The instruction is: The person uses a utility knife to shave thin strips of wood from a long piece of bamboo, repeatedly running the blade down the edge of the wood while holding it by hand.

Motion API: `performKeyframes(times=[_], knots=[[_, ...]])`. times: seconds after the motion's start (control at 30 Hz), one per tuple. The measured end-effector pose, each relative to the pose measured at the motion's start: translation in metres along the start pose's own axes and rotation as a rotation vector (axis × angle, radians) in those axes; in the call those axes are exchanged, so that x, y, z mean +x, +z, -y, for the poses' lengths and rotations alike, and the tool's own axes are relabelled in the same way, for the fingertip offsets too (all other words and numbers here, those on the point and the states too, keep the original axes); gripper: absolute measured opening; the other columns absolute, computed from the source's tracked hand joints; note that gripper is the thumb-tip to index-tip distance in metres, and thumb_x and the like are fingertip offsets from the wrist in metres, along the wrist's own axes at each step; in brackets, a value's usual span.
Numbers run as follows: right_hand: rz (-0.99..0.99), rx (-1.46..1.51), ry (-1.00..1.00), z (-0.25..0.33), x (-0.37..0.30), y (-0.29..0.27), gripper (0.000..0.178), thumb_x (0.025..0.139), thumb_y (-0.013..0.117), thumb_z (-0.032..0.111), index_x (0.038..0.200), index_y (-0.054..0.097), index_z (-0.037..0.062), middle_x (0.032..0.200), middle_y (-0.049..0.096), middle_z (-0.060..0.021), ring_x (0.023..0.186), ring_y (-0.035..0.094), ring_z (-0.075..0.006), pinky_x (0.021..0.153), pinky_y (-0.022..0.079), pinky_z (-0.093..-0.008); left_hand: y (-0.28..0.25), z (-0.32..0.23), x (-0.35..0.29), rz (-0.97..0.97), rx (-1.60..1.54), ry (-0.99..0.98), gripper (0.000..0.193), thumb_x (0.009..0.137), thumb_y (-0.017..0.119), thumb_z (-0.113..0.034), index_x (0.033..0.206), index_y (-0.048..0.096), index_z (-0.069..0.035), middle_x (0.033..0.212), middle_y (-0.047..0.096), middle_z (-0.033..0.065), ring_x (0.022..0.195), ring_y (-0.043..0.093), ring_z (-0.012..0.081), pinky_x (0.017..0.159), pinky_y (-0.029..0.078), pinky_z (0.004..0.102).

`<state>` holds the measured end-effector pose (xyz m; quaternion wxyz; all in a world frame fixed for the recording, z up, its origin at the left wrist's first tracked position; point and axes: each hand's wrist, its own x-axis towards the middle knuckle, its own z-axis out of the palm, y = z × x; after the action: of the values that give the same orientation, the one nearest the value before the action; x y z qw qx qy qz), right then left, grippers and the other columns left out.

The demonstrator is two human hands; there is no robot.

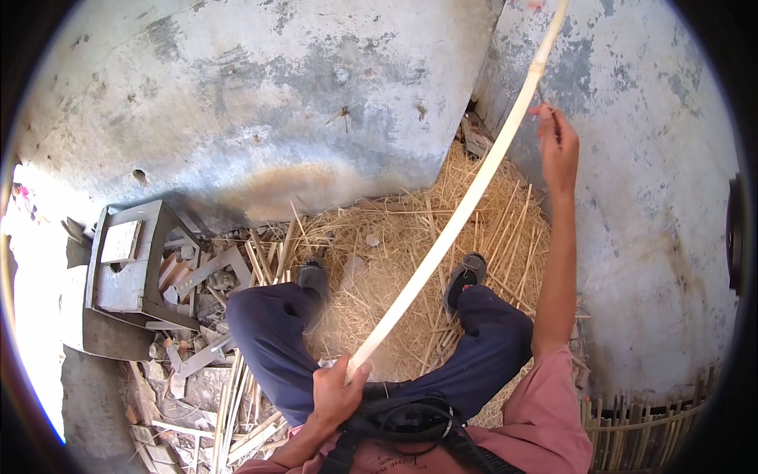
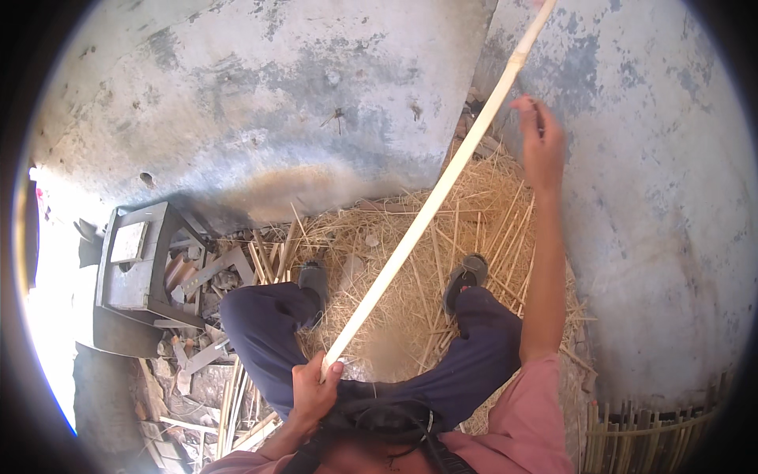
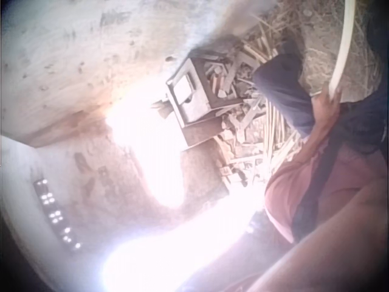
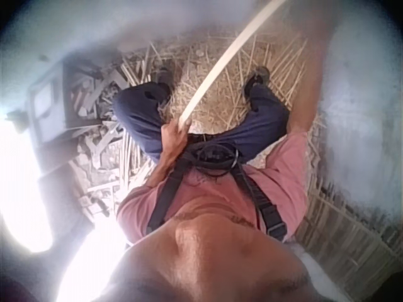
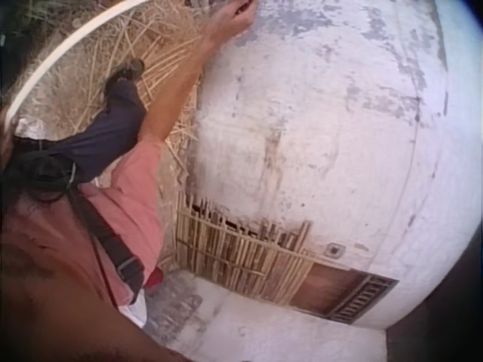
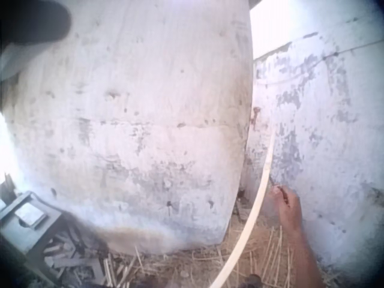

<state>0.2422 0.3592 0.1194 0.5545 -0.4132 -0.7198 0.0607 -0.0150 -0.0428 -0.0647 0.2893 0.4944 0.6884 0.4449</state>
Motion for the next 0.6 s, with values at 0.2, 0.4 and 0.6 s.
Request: performKeyframes(times=[0.2, 0.4, 0.6], knots=[[0.117, 0.516, 0.302, -0.001, -0.026, -0.013, 0.04, 0.111, 0.056, 0.042, 0.114, 0.071, 0.0055, 0.071, 0.042, 0.0069, 0.054, 0.031, -0.001, 0.048, 0.025, -0.0213, -0.009, 0.005, 0.006, 0.056, 0.052, 0.005, 0.031, 0.097, 0.074, -0.029, 0.093, 0.065, 0.0, 0.06, 0.061, 0.022, 0.059, 0.068, 0.0431, 0.053, 0.051, 0.0455], [0.217, 0.6, 0.64, -0.031, -0.09, -0.013, 0.043, 0.109, 0.057, 0.046, 0.116, 0.071, 0.0057, 0.074, 0.056, 0.0011, 0.057, 0.05, -0.006, 0.052, 0.04, -0.0229, -0.013, 0.004, 0.01, -0.007, 0.03, 0.006, 0.031, 0.097, 0.074, -0.029, 0.094, 0.064, 0.001, 0.059, 0.058, 0.0208, 0.058, 0.066, 0.0433, 0.053, 0.049, 0.0444], [1.228, -0.201, 0.224, 0.001, -0.179, 0.012, 0.044, 0.105, 0.064, 0.039, 0.126, 0.069, 0.0003, 0.105, 0.076, -0.0112, 0.092, 0.071, -0.0224, 0.088, 0.055, -0.039, -0.016, 0.001, 0.02, 0.02, -0.112, 0.088, 0.038, 0.091, 0.081, -0.031, 0.104, 0.065, 0.002, 0.057, 0.05, 0.015, 0.048, 0.054, 0.0313, 0.051, 0.045, 0.0375]])
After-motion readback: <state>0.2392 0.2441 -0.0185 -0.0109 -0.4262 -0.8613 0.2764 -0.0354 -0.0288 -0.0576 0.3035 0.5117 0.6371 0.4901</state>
